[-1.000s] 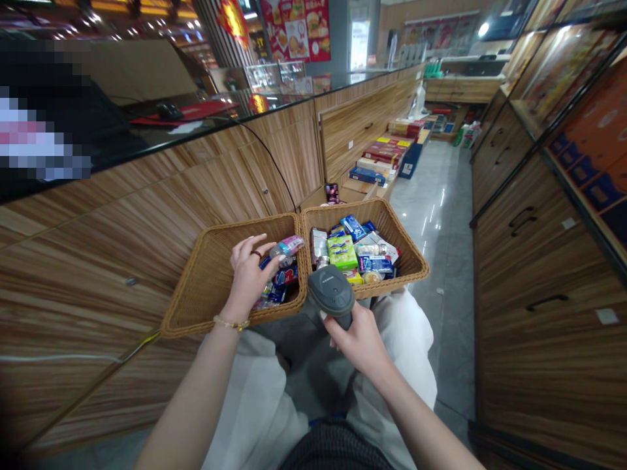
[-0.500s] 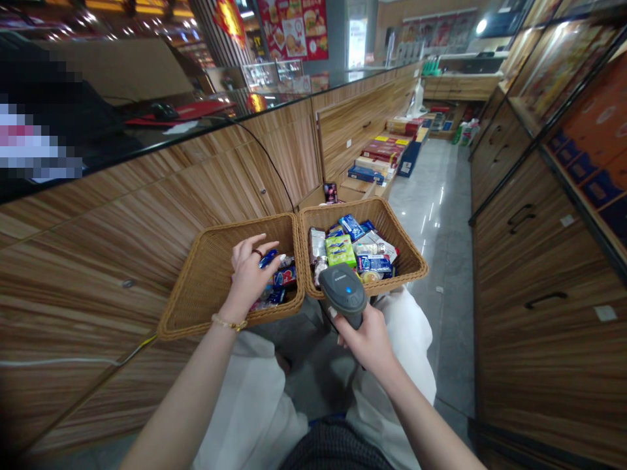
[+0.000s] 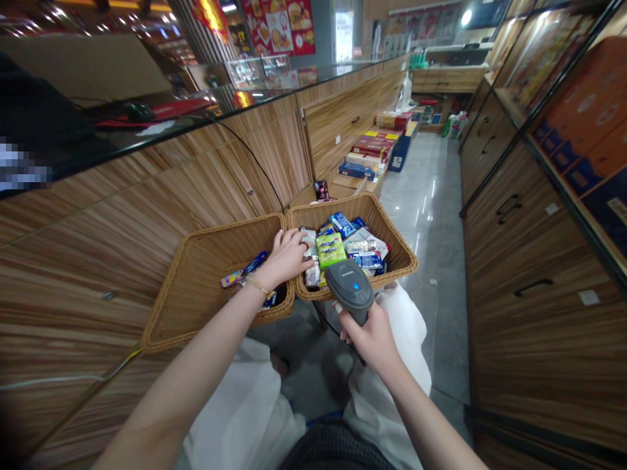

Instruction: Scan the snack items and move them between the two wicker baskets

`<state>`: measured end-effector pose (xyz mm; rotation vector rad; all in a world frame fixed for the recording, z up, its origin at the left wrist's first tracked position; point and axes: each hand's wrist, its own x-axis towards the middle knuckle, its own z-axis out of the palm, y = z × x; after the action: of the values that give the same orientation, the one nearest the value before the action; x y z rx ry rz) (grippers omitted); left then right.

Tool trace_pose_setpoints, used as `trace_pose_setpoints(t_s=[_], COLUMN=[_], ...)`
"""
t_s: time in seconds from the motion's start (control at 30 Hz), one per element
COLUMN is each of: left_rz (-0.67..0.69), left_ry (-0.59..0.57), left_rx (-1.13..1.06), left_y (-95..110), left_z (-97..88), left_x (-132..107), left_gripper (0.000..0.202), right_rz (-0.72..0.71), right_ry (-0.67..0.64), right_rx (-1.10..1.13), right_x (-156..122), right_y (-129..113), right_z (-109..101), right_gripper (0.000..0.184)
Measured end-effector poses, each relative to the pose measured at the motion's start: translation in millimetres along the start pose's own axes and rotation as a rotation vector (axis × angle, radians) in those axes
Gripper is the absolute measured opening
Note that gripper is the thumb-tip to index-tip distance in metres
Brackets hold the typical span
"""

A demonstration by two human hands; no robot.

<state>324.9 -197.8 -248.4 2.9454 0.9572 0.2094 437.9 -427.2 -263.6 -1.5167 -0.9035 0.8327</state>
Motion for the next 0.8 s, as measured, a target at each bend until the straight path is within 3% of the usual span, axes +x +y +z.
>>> trace_pose_setpoints(t_s=[0.17, 0.3, 0.47, 0.8], left_rz=[-0.012, 0.015, 0.023, 0.006], left_ry=[-0.198, -0.254, -0.275, -0.237], left_rx=[0.040, 0.093, 0.142, -0.057], left_y=[4.8, 7.8, 6.5, -2.8], left_z=[5.2, 7.0, 12.2, 5.1], left_x=[20.5, 25.8, 27.7, 28.4], left_gripper=[0.024, 0.026, 0.027, 0.015], right_rz=[0.009, 0.019, 0.022, 0.023], right_ry=[0.002, -0.002, -0.005, -0.008], right_rx=[-0.006, 0.016, 0.011, 0.004], right_x=[0.9, 1.4, 1.7, 2.2], right_y=[0.7, 4.0, 9.6, 8.6], right_z=[-1.5, -0.3, 2.3, 2.5], right_gripper=[0.038, 0.035, 0.037, 0.041])
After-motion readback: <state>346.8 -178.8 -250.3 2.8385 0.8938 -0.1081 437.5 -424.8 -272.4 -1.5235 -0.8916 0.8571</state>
